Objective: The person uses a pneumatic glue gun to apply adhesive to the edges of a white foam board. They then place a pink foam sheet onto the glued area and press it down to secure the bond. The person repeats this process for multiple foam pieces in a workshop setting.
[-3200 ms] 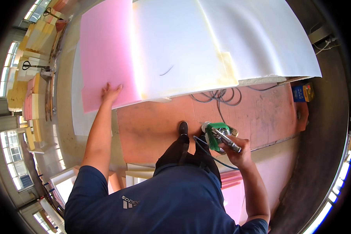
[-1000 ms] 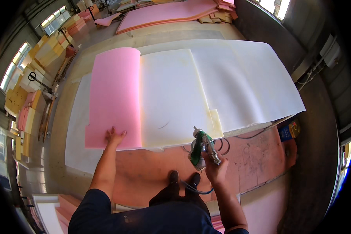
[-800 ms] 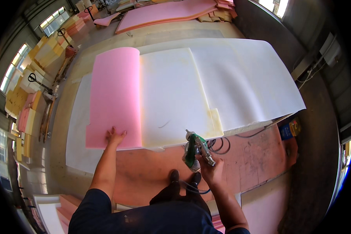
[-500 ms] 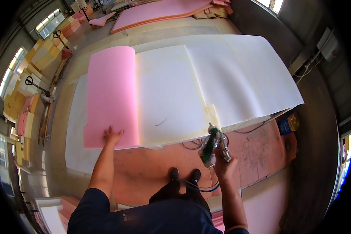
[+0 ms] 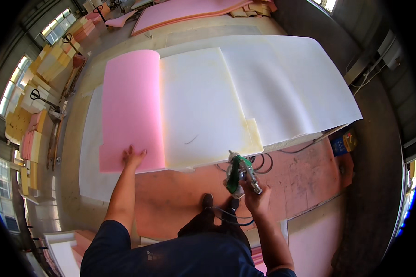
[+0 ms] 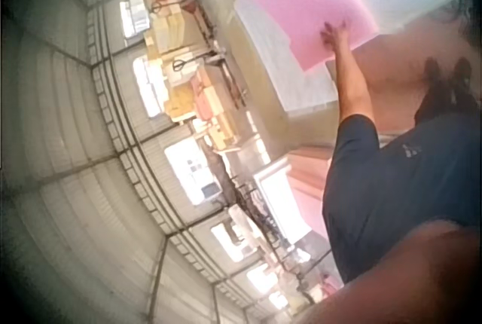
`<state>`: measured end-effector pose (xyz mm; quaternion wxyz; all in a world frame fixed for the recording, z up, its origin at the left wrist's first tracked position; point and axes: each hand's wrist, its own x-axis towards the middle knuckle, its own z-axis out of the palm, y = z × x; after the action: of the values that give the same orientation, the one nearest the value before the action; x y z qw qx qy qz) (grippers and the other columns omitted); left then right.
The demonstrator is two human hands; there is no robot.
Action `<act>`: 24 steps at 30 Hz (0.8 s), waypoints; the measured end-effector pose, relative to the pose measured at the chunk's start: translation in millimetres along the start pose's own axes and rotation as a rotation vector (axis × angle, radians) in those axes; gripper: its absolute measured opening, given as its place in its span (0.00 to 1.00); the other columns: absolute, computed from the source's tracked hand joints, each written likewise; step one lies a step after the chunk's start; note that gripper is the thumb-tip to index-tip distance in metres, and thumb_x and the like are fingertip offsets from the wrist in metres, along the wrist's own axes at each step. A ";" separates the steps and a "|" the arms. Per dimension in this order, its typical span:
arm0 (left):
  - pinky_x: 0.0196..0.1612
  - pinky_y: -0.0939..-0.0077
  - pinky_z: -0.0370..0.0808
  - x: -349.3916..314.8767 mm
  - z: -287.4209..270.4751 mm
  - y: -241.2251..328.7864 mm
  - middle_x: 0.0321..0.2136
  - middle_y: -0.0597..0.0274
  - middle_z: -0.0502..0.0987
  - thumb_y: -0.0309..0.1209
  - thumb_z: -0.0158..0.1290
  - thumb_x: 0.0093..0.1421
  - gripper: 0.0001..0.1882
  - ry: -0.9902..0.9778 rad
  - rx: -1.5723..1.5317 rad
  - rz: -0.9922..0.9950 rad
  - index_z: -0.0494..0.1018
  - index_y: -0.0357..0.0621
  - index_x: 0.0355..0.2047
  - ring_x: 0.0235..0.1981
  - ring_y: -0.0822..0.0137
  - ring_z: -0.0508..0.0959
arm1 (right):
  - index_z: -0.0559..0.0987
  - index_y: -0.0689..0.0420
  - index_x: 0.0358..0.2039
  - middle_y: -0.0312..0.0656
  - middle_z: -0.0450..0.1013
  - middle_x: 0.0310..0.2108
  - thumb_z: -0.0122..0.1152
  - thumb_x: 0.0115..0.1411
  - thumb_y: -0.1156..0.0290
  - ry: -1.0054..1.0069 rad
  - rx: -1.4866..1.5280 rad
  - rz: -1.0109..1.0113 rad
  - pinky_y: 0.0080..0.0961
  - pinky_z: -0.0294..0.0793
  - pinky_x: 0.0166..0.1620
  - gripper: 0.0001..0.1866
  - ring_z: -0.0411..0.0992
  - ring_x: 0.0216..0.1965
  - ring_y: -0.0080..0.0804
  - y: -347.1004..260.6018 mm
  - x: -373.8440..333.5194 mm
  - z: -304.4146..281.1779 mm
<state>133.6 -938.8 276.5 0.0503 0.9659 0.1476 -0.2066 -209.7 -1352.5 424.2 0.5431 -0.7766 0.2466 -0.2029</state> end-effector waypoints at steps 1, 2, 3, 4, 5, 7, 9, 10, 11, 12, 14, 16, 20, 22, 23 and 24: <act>0.69 0.36 0.47 -0.5 -0.3 1.1 0.73 0.38 0.38 0.73 0.49 0.52 0.58 -0.006 0.000 -0.001 0.39 0.60 0.74 0.70 0.26 0.45 | 0.82 0.61 0.39 0.42 0.73 0.21 0.69 0.57 0.74 -0.053 -0.035 0.055 0.24 0.72 0.29 0.10 0.67 0.25 0.14 -2.0 -3.7 2.4; 0.69 0.37 0.47 0.9 1.1 -1.4 0.73 0.38 0.38 0.73 0.49 0.52 0.58 0.003 0.001 -0.002 0.39 0.60 0.74 0.70 0.27 0.45 | 0.82 0.61 0.39 0.42 0.73 0.21 0.69 0.57 0.74 -0.071 -0.063 0.029 0.24 0.72 0.29 0.09 0.67 0.25 0.14 -9.0 -3.5 4.4; 0.69 0.37 0.46 2.6 1.9 -4.2 0.73 0.38 0.37 0.73 0.49 0.52 0.58 0.012 0.002 -0.002 0.39 0.60 0.74 0.70 0.27 0.45 | 0.82 0.61 0.38 0.42 0.73 0.21 0.69 0.57 0.75 -0.088 -0.092 0.002 0.23 0.72 0.29 0.09 0.67 0.25 0.14 -18.9 -1.6 6.3; 0.69 0.37 0.46 4.6 1.9 -7.8 0.73 0.38 0.37 0.73 0.49 0.52 0.58 0.021 0.003 -0.002 0.39 0.60 0.74 0.70 0.28 0.45 | 0.82 0.62 0.38 0.42 0.73 0.21 0.69 0.57 0.75 -0.105 -0.119 -0.024 0.23 0.72 0.29 0.08 0.67 0.25 0.14 -24.5 0.0 8.0; 0.69 0.37 0.46 3.3 2.3 -3.0 0.73 0.38 0.37 0.73 0.49 0.52 0.58 0.009 0.010 -0.007 0.39 0.60 0.74 0.70 0.28 0.45 | 0.82 0.62 0.37 0.40 0.72 0.20 0.68 0.58 0.74 -0.090 -0.092 -0.045 0.23 0.71 0.28 0.08 0.66 0.25 0.14 -23.6 0.1 7.2; 0.69 0.37 0.45 1.1 1.1 4.1 0.73 0.39 0.36 0.72 0.49 0.52 0.59 -0.016 0.026 -0.020 0.38 0.60 0.74 0.70 0.28 0.45 | 0.82 0.62 0.36 0.38 0.71 0.19 0.68 0.58 0.74 -0.055 -0.081 -0.033 0.23 0.70 0.27 0.07 0.66 0.24 0.14 -16.1 -0.9 2.0; 0.69 0.37 0.45 2.5 -2.9 -2.4 0.73 0.38 0.36 0.72 0.49 0.52 0.58 -0.013 0.036 -0.009 0.39 0.59 0.74 0.70 0.29 0.45 | 0.82 0.63 0.35 0.36 0.71 0.19 0.68 0.59 0.75 -0.011 -0.088 -0.012 0.23 0.70 0.27 0.06 0.65 0.24 0.15 -11.0 -2.3 -3.4; 0.69 0.37 0.45 2.6 -3.4 -4.6 0.73 0.38 0.37 0.72 0.49 0.52 0.58 -0.012 0.041 -0.004 0.39 0.59 0.74 0.70 0.29 0.45 | 0.82 0.63 0.34 0.35 0.70 0.18 0.67 0.59 0.75 0.022 -0.107 0.006 0.23 0.69 0.27 0.06 0.65 0.24 0.15 -7.8 -3.3 -10.0; 0.69 0.37 0.45 0.5 -2.9 -3.4 0.73 0.38 0.37 0.72 0.49 0.52 0.58 -0.003 0.024 0.004 0.39 0.59 0.74 0.70 0.29 0.45 | 0.82 0.64 0.33 0.33 0.70 0.18 0.67 0.59 0.75 0.053 -0.128 0.022 0.23 0.69 0.27 0.05 0.65 0.25 0.15 -3.7 -3.5 -18.3; 0.69 0.37 0.45 -1.5 -2.6 -3.0 0.73 0.38 0.37 0.72 0.49 0.52 0.58 0.007 0.009 0.008 0.40 0.59 0.74 0.70 0.29 0.46 | 0.82 0.65 0.33 0.31 0.71 0.18 0.68 0.58 0.76 0.139 -0.038 0.132 0.23 0.69 0.28 0.05 0.65 0.25 0.14 7.7 -4.0 -22.9; 0.68 0.34 0.47 -2.9 -1.9 -3.2 0.72 0.39 0.39 0.72 0.50 0.52 0.58 0.035 -0.012 0.012 0.42 0.59 0.74 0.70 0.28 0.46 | 0.83 0.65 0.34 0.30 0.71 0.19 0.68 0.58 0.76 0.252 0.044 0.198 0.23 0.69 0.29 0.06 0.65 0.26 0.13 18.3 -4.6 -37.1; 0.65 0.28 0.49 -2.3 -0.5 -4.3 0.72 0.40 0.43 0.72 0.51 0.52 0.57 0.071 -0.026 0.014 0.45 0.58 0.74 0.69 0.28 0.48 | 0.83 0.65 0.35 0.30 0.72 0.20 0.68 0.58 0.76 0.296 -0.023 0.111 0.24 0.69 0.29 0.07 0.66 0.26 0.12 27.5 -3.5 -50.6; 0.66 0.31 0.48 -6.8 -3.0 2.7 0.72 0.38 0.42 0.71 0.50 0.52 0.57 0.039 -0.024 0.004 0.44 0.58 0.74 0.69 0.27 0.47 | 0.83 0.64 0.34 0.32 0.73 0.19 0.69 0.57 0.76 0.311 -0.067 0.038 0.23 0.69 0.29 0.06 0.65 0.26 0.12 21.8 -3.8 -50.5; 0.68 0.35 0.47 -13.9 -2.9 11.6 0.72 0.36 0.40 0.72 0.50 0.52 0.57 0.001 -0.005 0.002 0.42 0.58 0.74 0.70 0.27 0.46 | 0.83 0.63 0.34 0.34 0.73 0.19 0.69 0.57 0.76 0.195 -0.101 0.140 0.23 0.70 0.29 0.05 0.65 0.25 0.13 14.8 -8.0 -51.9; 0.68 0.35 0.47 -7.4 -1.7 2.1 0.72 0.36 0.40 0.72 0.50 0.52 0.57 0.028 0.008 0.016 0.42 0.58 0.74 0.70 0.27 0.46 | 0.83 0.63 0.34 0.35 0.73 0.19 0.69 0.57 0.77 0.125 -0.099 0.186 0.23 0.70 0.29 0.05 0.66 0.25 0.13 12.1 -8.6 -45.8; 0.68 0.35 0.47 6.6 2.7 -13.7 0.72 0.36 0.40 0.72 0.50 0.52 0.58 0.062 0.020 0.024 0.42 0.58 0.74 0.70 0.27 0.46 | 0.82 0.63 0.34 0.36 0.72 0.19 0.69 0.57 0.77 0.072 -0.081 0.137 0.23 0.70 0.29 0.05 0.66 0.25 0.13 14.2 -8.1 -34.6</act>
<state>134.1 -924.5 270.9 0.0383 0.9739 0.1356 -0.1777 -238.6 -1377.4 421.8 0.5148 -0.7714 0.3263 -0.1830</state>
